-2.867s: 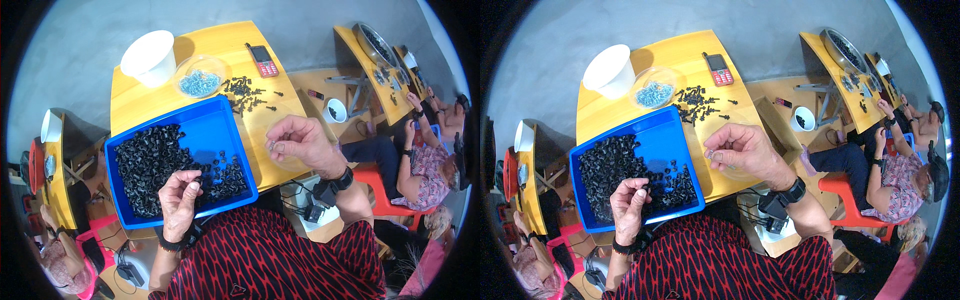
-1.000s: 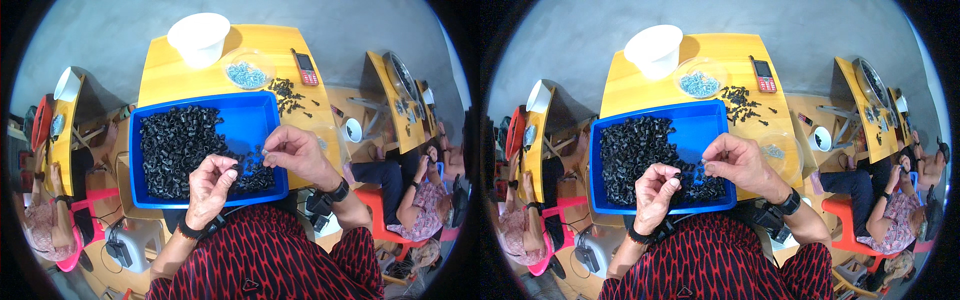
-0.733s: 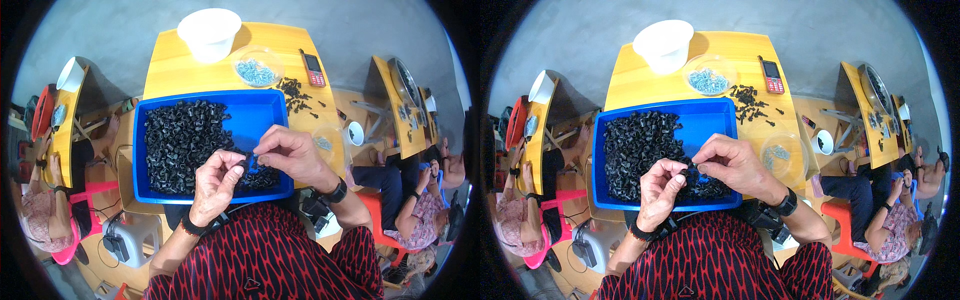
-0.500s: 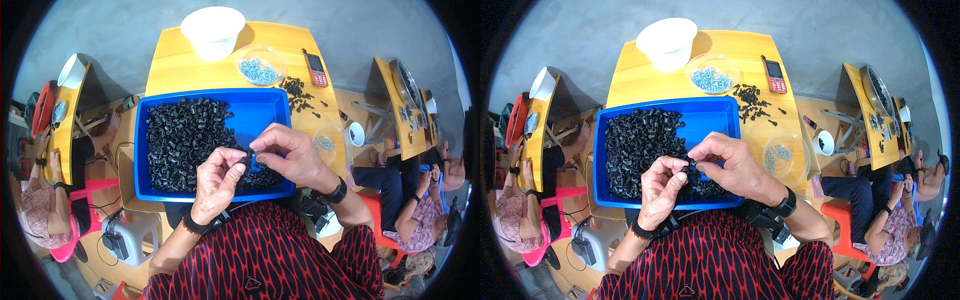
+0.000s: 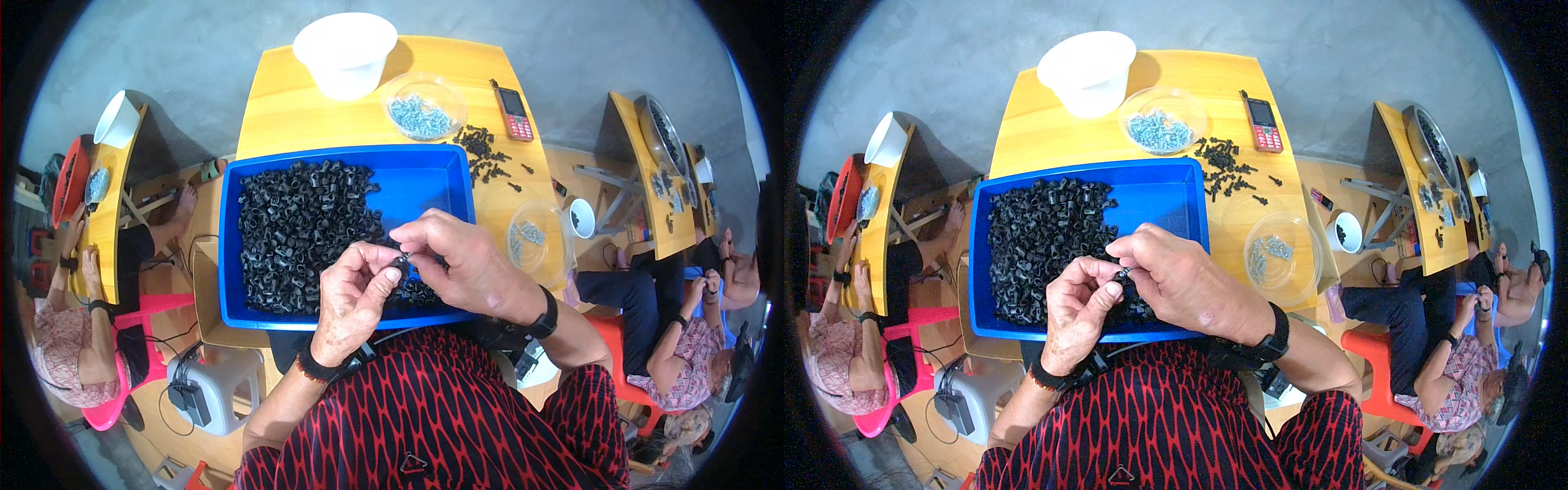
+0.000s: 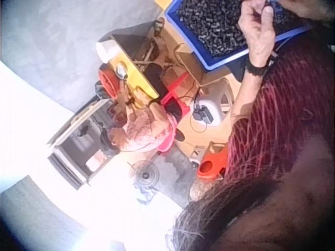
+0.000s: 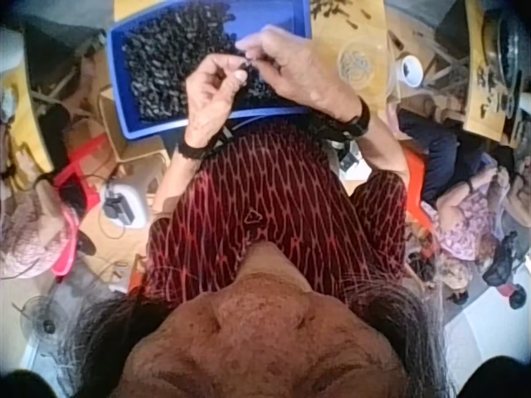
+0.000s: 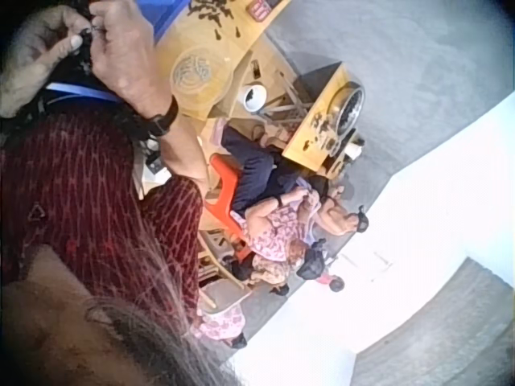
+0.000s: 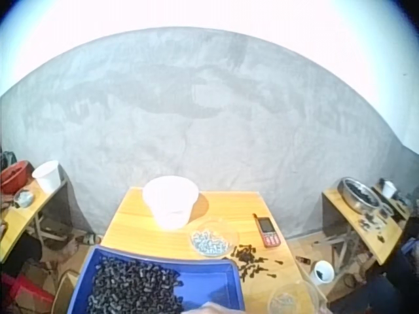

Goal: Sorting small black plastic components and inserting light-colored plastic pins into them to create assembled fasteners.

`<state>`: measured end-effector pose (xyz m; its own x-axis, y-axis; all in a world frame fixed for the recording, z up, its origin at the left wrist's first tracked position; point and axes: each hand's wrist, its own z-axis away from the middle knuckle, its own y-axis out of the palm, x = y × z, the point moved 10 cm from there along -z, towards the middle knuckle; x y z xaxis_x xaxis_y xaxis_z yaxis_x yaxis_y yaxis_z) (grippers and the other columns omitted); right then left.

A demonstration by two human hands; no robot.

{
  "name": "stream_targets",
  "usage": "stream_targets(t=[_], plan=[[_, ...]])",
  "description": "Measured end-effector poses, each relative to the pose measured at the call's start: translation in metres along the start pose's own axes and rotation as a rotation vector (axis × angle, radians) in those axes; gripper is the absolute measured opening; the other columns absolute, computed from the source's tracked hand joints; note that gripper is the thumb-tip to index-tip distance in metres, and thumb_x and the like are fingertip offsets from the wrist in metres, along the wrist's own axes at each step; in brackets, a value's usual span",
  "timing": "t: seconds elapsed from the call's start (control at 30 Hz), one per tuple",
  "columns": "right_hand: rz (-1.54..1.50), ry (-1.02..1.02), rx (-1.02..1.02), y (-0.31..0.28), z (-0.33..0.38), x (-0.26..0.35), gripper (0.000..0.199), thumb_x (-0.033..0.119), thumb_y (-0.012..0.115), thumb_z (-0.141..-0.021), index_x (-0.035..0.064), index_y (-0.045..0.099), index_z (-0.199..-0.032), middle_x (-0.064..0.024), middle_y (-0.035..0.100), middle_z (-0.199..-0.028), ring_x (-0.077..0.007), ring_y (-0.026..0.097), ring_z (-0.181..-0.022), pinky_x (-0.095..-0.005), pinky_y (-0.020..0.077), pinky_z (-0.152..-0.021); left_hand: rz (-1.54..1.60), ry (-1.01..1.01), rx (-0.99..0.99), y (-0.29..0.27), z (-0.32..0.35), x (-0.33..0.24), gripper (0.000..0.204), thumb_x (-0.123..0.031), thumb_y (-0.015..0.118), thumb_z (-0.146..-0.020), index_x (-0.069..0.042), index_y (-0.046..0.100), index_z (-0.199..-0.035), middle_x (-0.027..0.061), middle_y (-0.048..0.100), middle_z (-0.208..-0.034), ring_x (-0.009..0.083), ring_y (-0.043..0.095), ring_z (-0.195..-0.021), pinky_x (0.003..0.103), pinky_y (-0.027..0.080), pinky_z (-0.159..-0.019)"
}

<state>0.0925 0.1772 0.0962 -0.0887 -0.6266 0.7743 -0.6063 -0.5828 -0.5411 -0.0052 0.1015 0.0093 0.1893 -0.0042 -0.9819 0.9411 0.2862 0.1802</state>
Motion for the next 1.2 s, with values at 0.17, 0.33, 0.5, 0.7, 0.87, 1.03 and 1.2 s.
stream_targets(t=[0.17,0.33,0.5,0.7,0.87,1.03,1.2], plan=[[0.042,-0.049,0.049,0.004,-0.001,0.008,0.034,-0.01,0.063,-0.08,0.0023,0.058,-0.111,-0.0144,0.06,-0.093,-0.0327,0.064,-0.083,-0.0381,0.053,-0.07,0.043,-0.009,-0.001,0.0,0.0,0.003,0.014,-0.001,0.066,-0.093,0.001,0.062,-0.106,0.0019,0.063,-0.091,0.0077,0.058,-0.079,0.023,0.051,-0.074],[0.092,-0.074,0.12,0.013,-0.002,0.019,0.037,-0.012,0.059,-0.077,0.0005,0.056,-0.111,-0.0169,0.058,-0.095,-0.0372,0.062,-0.088,-0.043,0.0533,-0.073,0.06,-0.016,0.0,-0.002,0.0,0.006,0.014,0.0,0.066,-0.092,0.001,0.062,-0.105,0.0025,0.063,-0.09,0.0085,0.059,-0.078,0.024,0.052,-0.074],[0.048,-0.1,0.038,0.008,0.0,0.016,0.039,-0.013,0.06,-0.077,0.0003,0.057,-0.113,-0.0165,0.06,-0.094,-0.0362,0.064,-0.084,-0.0408,0.0542,-0.07,0.123,-0.012,-0.021,-0.004,0.0,0.006,0.014,-0.002,0.067,-0.092,0.001,0.062,-0.104,0.003,0.064,-0.089,0.0089,0.06,-0.076,0.024,0.052,-0.073],[-0.138,0.028,-0.029,0.0,0.005,0.003,0.032,-0.007,0.067,-0.082,0.003,0.061,-0.112,-0.0128,0.064,-0.091,-0.0269,0.068,-0.082,-0.0342,0.0544,-0.069,0.113,0.0,-0.008,-0.001,0.0,-0.004,0.015,0.005,0.06,-0.093,0.001,0.062,-0.108,0.0016,0.065,-0.09,0.006,0.057,-0.08,0.022,0.05,-0.075],[-0.132,0.025,-0.032,0.0,0.004,0.001,0.031,-0.005,0.069,-0.083,0.0038,0.062,-0.111,-0.0109,0.065,-0.09,-0.0236,0.069,-0.08,-0.0322,0.0544,-0.069,0.099,0.012,0.006,-0.001,0.0,-0.003,0.016,0.005,0.06,-0.093,0.0,0.063,-0.108,0.0005,0.064,-0.09,0.0055,0.057,-0.081,0.022,0.049,-0.075],[-0.162,0.065,-0.047,0.0,0.005,-0.005,0.028,-0.004,0.07,-0.084,0.0038,0.062,-0.11,-0.0102,0.065,-0.09,-0.0227,0.069,-0.081,-0.0321,0.0547,-0.069,0.096,0.015,0.004,-0.001,-0.001,-0.004,0.014,0.005,0.061,-0.092,0.0,0.063,-0.106,-0.0001,0.064,-0.089,0.0052,0.056,-0.08,0.022,0.048,-0.075],[-0.04,-0.037,-0.008,0.001,-0.001,0.016,0.027,-0.005,0.068,-0.083,0.005,0.062,-0.107,-0.0114,0.064,-0.087,-0.0288,0.067,-0.082,-0.0355,0.0545,-0.069,0.067,0.004,-0.008,-0.002,0.0,-0.001,0.01,0.002,0.063,-0.093,0.0,0.064,-0.103,0.0,0.064,-0.086,0.0052,0.056,-0.077,0.022,0.048,-0.073]])
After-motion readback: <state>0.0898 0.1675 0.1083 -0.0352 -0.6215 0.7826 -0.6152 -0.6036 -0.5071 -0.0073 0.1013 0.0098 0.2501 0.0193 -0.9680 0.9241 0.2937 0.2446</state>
